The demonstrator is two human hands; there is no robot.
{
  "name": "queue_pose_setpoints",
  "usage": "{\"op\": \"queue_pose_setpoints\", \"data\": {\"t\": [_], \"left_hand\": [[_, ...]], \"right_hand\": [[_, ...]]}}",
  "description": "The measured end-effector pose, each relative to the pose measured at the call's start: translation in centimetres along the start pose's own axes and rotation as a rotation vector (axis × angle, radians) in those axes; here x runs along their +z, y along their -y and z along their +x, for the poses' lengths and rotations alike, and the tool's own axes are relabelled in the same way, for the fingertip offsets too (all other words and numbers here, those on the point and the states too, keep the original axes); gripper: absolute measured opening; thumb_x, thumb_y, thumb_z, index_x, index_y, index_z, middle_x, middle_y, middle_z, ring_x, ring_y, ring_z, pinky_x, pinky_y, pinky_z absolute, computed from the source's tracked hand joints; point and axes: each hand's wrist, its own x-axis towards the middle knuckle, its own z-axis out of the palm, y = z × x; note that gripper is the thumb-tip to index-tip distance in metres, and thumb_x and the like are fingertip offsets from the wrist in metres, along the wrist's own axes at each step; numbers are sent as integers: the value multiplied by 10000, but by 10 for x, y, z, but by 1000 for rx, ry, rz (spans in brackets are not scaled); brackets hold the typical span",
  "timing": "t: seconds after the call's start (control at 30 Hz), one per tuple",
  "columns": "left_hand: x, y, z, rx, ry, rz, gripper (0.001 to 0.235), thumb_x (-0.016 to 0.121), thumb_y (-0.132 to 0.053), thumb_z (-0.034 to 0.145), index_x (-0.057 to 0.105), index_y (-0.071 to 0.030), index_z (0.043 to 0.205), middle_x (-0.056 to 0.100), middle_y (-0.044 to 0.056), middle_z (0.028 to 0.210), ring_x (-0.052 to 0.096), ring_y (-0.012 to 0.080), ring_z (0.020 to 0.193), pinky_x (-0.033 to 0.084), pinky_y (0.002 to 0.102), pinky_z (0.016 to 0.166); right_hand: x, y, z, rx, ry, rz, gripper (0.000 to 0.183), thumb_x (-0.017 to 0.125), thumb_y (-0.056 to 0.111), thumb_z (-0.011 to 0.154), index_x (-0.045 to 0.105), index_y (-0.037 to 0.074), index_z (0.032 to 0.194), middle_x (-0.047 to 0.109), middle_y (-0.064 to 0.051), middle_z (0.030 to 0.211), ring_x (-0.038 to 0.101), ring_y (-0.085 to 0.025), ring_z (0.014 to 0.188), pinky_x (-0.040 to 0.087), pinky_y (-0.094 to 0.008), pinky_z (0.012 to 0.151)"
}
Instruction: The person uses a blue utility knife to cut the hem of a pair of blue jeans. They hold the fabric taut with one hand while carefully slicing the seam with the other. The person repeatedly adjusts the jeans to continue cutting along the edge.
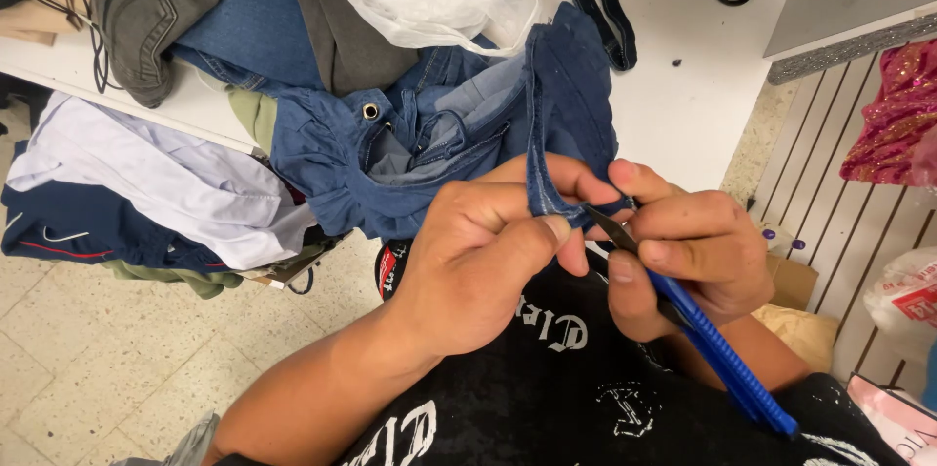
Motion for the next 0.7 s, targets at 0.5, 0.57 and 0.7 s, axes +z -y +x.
{"op": "queue_pose_setpoints", "data": {"t": [0.5, 0.57, 0.7], "left_hand": [[-13, 5, 3, 19, 58, 173, 257, 534, -48, 835, 667, -123, 628, 766, 25, 1078, 704, 132, 968, 530, 285, 883], [-13, 11, 2, 44, 29, 177, 250, 540, -42, 844, 671, -129, 649, 721, 21, 1052, 673, 131, 957, 505, 281, 882], [-16, 27, -1, 118, -24, 196, 217, 558, -82, 930, 711, -136, 787, 612, 15, 1027, 624, 147, 983, 476, 295, 931]], "right_hand": [[2, 4, 6, 169, -215, 267, 156, 572, 282, 1106, 528, 170, 1206, 678, -55, 920, 741, -412, 1046, 648, -511, 1016], [5, -6, -3, 229, -299, 218, 209, 625, 280, 1061, 537, 127, 1173, 677, -140, 931, 729, -398, 974, 636, -519, 954], [29, 13, 14, 766, -193, 229, 534, 814, 198, 816, 418, 97, 1160, 694, -222, 1149, 736, -262, 945, 622, -328, 880]]}}
